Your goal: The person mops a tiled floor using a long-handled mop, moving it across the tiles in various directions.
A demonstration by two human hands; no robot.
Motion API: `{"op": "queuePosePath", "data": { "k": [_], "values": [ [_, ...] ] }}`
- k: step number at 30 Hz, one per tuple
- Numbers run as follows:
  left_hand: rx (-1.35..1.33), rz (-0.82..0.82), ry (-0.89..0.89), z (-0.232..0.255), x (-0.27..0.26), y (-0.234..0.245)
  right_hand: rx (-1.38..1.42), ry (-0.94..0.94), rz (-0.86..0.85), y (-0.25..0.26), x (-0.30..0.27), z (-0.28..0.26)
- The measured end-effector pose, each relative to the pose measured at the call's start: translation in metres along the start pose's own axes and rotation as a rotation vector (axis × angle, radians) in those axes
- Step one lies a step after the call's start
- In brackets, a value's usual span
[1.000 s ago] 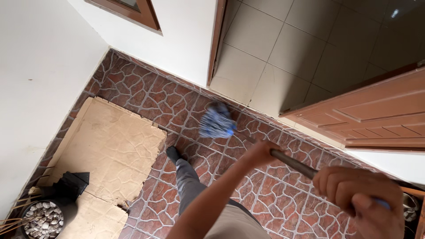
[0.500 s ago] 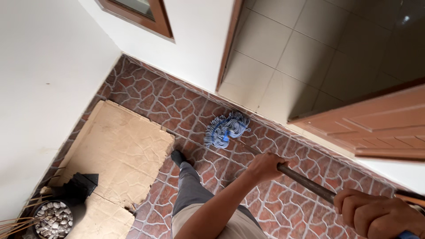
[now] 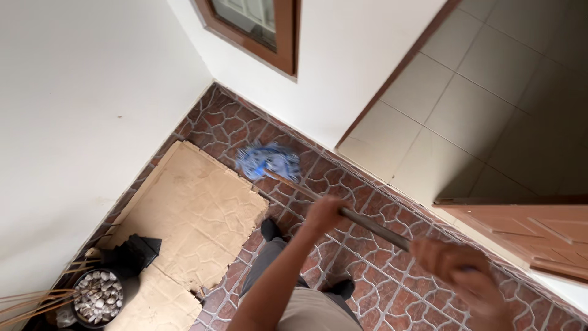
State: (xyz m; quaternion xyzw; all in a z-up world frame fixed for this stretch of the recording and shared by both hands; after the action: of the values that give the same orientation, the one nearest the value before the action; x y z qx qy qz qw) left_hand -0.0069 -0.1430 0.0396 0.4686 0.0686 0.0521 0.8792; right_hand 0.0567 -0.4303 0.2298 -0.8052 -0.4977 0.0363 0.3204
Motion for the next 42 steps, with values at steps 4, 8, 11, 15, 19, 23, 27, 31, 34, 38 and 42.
{"op": "queuePosePath", "data": {
  "k": [4,8,11,15,19,23,27,31,34,38,42],
  "values": [
    [0.076,0.212,0.132,-0.075,0.007,0.03,-0.091,0.085,0.006,0.002,0.064,0.083],
    [0.184,0.262,0.35,-0.137,-0.014,0.055,-0.008,0.001,0.094,-0.02,0.11,0.165],
    [0.243,0.215,0.447,-0.172,-0.033,0.057,-0.037,0.016,0.143,-0.056,0.13,0.207],
    [0.238,0.185,0.475,-0.171,-0.052,0.053,-0.113,0.036,0.059,-0.079,0.114,0.183],
    [0.175,0.243,0.335,-0.116,-0.057,0.059,-0.132,-0.071,0.223,-0.07,0.07,0.144],
    [-0.137,0.358,-0.049,-0.039,-0.042,0.045,-0.183,-0.13,0.338,-0.048,0.018,0.061],
    [-0.217,0.252,-0.079,0.056,-0.036,0.003,-0.292,-0.135,0.463,-0.062,-0.028,-0.054],
    [-0.3,0.07,-0.154,0.145,-0.051,-0.041,-0.4,-0.198,0.512,-0.087,-0.077,-0.13],
    [-0.402,-0.231,-0.128,0.203,-0.075,-0.072,-0.474,-0.28,0.411,-0.09,-0.111,-0.163],
    [-0.278,-0.422,-0.316,0.253,-0.099,-0.1,-0.658,-0.203,0.18,-0.101,-0.152,-0.165],
    [-0.294,-0.423,-0.311,0.28,-0.109,-0.114,-0.642,-0.283,0.116,-0.086,-0.19,-0.155]
  ]
}}
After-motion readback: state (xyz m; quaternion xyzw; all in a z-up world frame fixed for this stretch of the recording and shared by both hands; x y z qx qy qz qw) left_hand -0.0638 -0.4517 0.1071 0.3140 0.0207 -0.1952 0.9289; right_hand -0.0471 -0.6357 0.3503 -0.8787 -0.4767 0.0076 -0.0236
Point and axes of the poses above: each hand's wrist, its own x-axis towards the middle knuckle, its own y-axis out of the back of the hand, z = x × y, the point moved 1 cm from there along x, towards the middle knuckle, and after that the axes turned 15 degrees about x, right-handed, at the moved point
